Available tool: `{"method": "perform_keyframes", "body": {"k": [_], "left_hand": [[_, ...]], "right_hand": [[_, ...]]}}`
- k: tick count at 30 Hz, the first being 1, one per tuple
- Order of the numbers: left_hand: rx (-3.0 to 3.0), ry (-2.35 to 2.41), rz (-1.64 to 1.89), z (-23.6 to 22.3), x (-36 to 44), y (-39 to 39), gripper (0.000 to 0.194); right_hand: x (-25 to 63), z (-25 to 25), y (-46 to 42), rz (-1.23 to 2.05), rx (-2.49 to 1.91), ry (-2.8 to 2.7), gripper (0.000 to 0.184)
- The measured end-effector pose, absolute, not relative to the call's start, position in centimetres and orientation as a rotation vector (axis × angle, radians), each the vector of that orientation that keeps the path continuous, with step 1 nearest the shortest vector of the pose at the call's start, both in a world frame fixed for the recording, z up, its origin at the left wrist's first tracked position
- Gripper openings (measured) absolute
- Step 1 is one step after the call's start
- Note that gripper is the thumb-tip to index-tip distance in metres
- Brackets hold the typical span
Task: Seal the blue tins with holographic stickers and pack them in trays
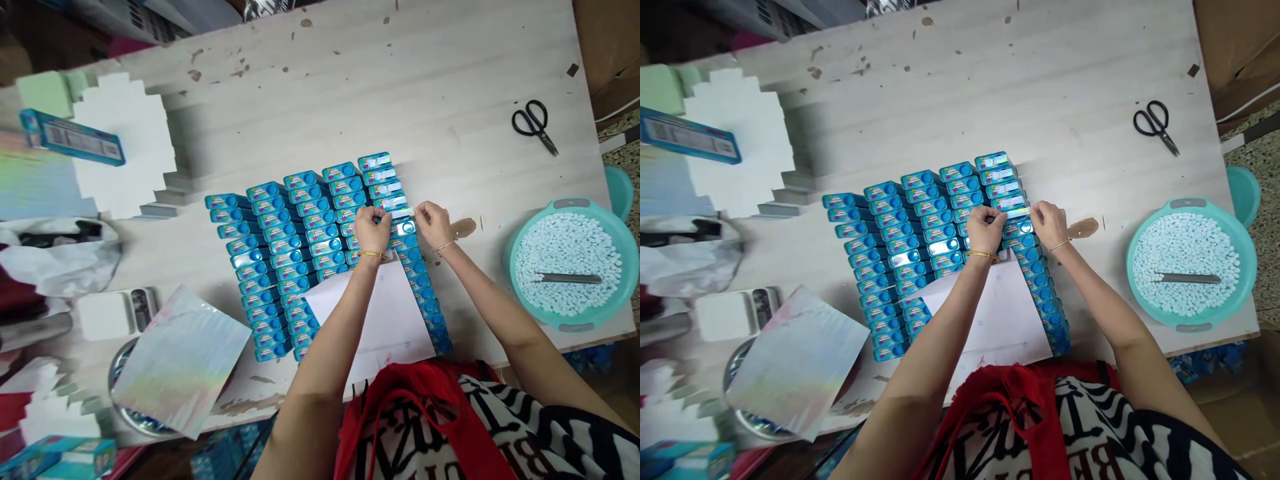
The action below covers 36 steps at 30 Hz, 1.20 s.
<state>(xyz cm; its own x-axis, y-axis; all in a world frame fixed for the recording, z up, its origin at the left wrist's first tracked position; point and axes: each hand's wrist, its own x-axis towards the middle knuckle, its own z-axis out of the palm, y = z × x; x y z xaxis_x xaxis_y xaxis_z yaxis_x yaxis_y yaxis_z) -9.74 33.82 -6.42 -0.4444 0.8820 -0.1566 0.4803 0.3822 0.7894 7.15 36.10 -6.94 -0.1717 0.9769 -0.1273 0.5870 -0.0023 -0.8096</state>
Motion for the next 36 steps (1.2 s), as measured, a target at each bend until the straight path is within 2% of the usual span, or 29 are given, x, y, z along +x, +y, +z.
{"method": "perform_keyframes", "body": {"k": [8,13,18,21,26,30,34,36], "left_hand": [[1.128,2.167,0.811,-6.7,-8.7,33.7,0.008],[1.159,2.241,0.726,-6.6,-8.3,33.7,0.011],[1.072,2.340,0.752,-6.6,-8.3,33.8,0.045],[1.047,2.342,0.748,-6.8,-8.4,33.8,0.050],[1.075,2.332,0.805,-7.9,-8.1,33.6,0.044],[1.121,2.272,0.882,-7.9,-8.2,33.6,0.033],[1.304,2.033,0.969,-5.2,-11.2,32.3,0.007],[1.498,2.019,0.812,-3.3,-13.6,30.6,0.015]], "right_hand": [[7.3,-9.0,35.9,0.875,-1.641,-1.902,0.025],[7.0,-10.2,36.0,0.918,-1.599,-1.864,0.025],[7.3,-11.8,36.0,1.073,-1.482,-1.725,0.025],[7.9,-12.3,35.2,1.118,-1.327,-1.816,0.036],[9.0,-11.5,34.5,1.011,-1.429,-2.233,0.054],[10.2,-10.1,35.2,0.838,-1.531,-2.598,0.056],[10.5,-8.1,34.1,0.681,-1.623,-2.385,0.048],[9.7,-6.8,32.4,0.686,-1.556,-2.214,0.047]]}}
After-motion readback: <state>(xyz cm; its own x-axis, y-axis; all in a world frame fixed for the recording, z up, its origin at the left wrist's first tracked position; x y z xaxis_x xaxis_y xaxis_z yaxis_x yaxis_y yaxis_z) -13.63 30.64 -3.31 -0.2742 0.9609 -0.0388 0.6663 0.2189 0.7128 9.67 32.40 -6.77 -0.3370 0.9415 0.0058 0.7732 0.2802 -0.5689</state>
